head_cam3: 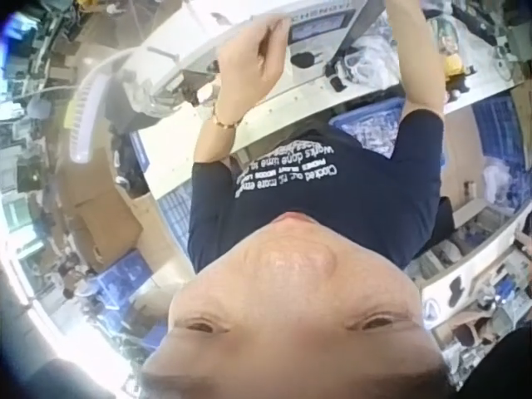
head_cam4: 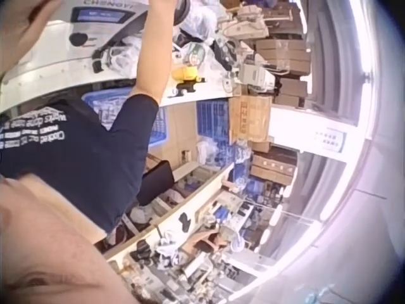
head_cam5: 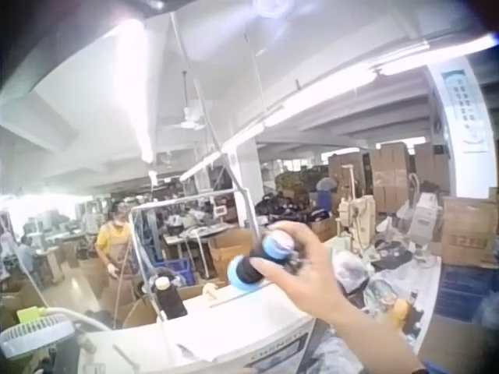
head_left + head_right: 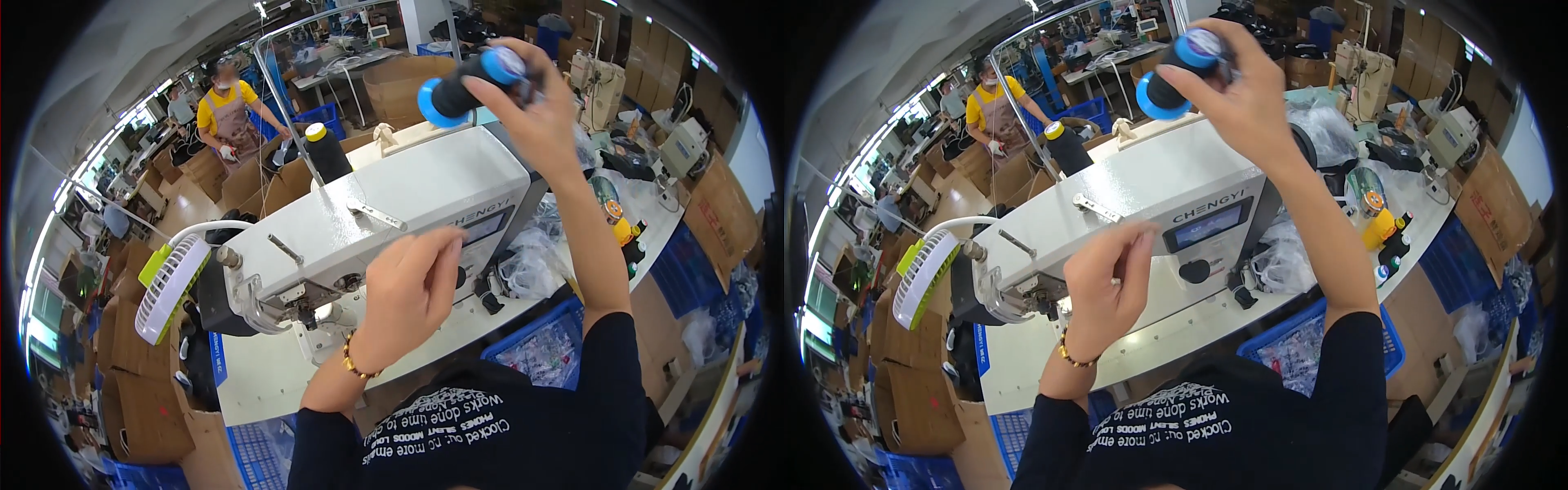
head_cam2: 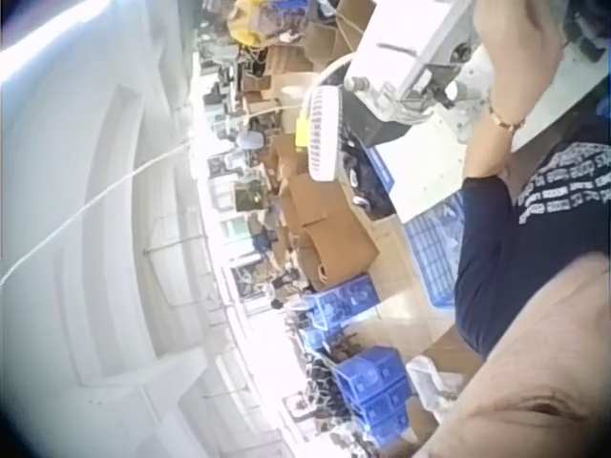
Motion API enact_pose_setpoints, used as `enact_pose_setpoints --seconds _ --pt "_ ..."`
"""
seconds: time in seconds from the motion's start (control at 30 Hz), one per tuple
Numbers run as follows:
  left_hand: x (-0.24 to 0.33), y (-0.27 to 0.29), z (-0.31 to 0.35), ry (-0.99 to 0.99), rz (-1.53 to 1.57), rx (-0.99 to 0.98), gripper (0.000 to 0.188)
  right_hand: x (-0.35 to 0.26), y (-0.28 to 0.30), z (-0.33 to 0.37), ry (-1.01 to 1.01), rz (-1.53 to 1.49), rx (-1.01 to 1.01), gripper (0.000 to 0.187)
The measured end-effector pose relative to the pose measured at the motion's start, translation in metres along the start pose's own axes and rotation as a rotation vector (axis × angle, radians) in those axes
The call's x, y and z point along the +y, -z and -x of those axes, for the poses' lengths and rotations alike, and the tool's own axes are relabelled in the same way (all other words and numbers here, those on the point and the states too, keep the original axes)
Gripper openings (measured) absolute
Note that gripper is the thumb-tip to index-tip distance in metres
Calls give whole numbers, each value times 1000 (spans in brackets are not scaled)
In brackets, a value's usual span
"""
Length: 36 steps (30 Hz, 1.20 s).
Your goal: Threading an industrial sewing machine and preparing thread spools.
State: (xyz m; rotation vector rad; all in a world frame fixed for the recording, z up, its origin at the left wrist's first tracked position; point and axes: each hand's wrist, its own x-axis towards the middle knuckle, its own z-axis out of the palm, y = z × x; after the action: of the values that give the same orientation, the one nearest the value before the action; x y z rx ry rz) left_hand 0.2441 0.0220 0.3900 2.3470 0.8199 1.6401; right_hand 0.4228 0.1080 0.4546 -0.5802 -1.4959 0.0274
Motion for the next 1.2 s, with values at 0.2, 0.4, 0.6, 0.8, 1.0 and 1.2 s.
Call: enact_pose_setpoints --seconds 0.2,0.4,0.6,0.8,1.0,1.2 --pt "-11 -11 -20 -119 -345 18 8 62 -59 -25 12 156 -149 44" --pt "-36 -16 -37 55 -603 -22 8 116 -99 -29 -39 168 -242 48" --pt "-60 -16 -47 118 -704 -104 12 140 -119 -6 -210 242 -480 42" --pt "-56 -16 -48 156 -670 -124 12 125 -97 -59 -695 -482 -254 24" --pt "-56 -18 -50 138 -630 -112 10 110 -118 -86 -639 -639 -272 29" --pt "-55 -17 -50 124 -582 -95 9 108 -114 -75 -643 -739 -160 24"
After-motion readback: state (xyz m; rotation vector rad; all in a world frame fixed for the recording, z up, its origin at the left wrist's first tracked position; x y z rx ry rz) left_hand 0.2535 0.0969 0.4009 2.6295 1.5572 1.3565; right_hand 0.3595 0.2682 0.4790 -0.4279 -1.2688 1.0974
